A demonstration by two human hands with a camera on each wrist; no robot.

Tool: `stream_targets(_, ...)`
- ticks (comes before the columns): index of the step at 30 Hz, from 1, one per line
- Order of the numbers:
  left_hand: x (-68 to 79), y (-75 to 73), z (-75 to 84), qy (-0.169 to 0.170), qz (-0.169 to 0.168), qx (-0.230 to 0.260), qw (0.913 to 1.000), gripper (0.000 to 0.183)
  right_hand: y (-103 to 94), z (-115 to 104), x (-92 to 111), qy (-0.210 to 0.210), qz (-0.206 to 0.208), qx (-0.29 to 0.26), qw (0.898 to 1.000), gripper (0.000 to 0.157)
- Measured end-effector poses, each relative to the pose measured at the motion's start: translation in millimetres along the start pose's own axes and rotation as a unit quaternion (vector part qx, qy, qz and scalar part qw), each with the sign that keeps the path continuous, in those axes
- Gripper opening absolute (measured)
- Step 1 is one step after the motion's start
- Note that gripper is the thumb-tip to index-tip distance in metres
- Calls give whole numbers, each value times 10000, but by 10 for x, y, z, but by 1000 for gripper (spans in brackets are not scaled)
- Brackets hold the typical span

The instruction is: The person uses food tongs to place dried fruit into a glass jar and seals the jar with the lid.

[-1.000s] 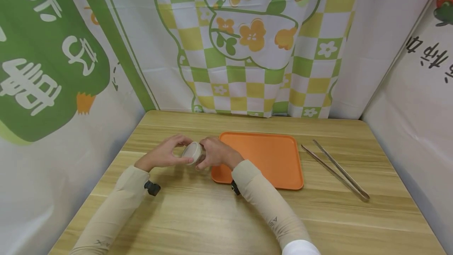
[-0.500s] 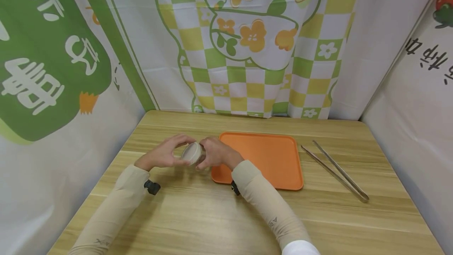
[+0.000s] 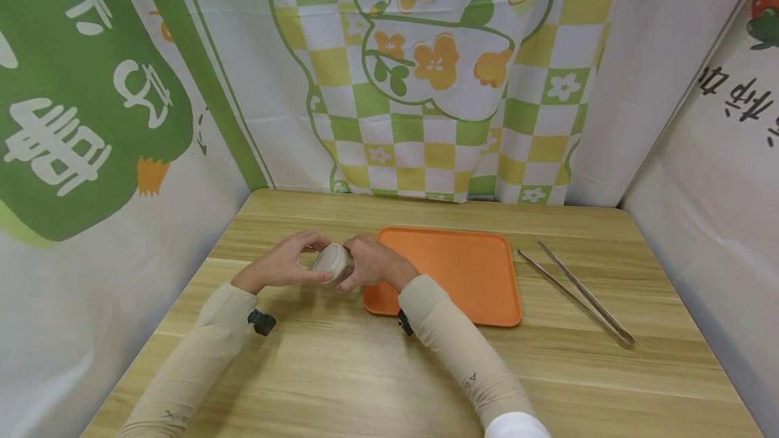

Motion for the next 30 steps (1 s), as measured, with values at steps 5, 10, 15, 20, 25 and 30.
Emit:
stream_targets(5,-6,7,-11,5,5,-61,10000,65,3,18,4,32,-16,5,10000,54)
stream_targets(10,-11,10,-7,96,-24,-71,9999,66,8,28,1,46,-37,-6,10000,55)
stream_targets(15,-13,11,11,306,-71,-66,9995,67,11,26,-6,29,-10,32,10000,56)
stream_targets(20,-3,3,54,551,-127,-96,9984,68,8,15,-15,5,2,17,10000,57)
stream_targets(25,1,0,85,648,-183,-204,9975,71,13,12,-19,14,-11,9,10000,61)
stream_targets(30,25,-12,69,437,-69,-219,9988,73,19,1,-17,-39,1,-13,10000,57)
Point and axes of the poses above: each hand's wrist, its own x-axis away from the middle knuckle, its own y-axis out of the palm, z = x × y, the point moved 7 cm from there along -x, towards the middle knuckle, and after that the axes turned 7 degrees about -z, right-handed, at the moved point
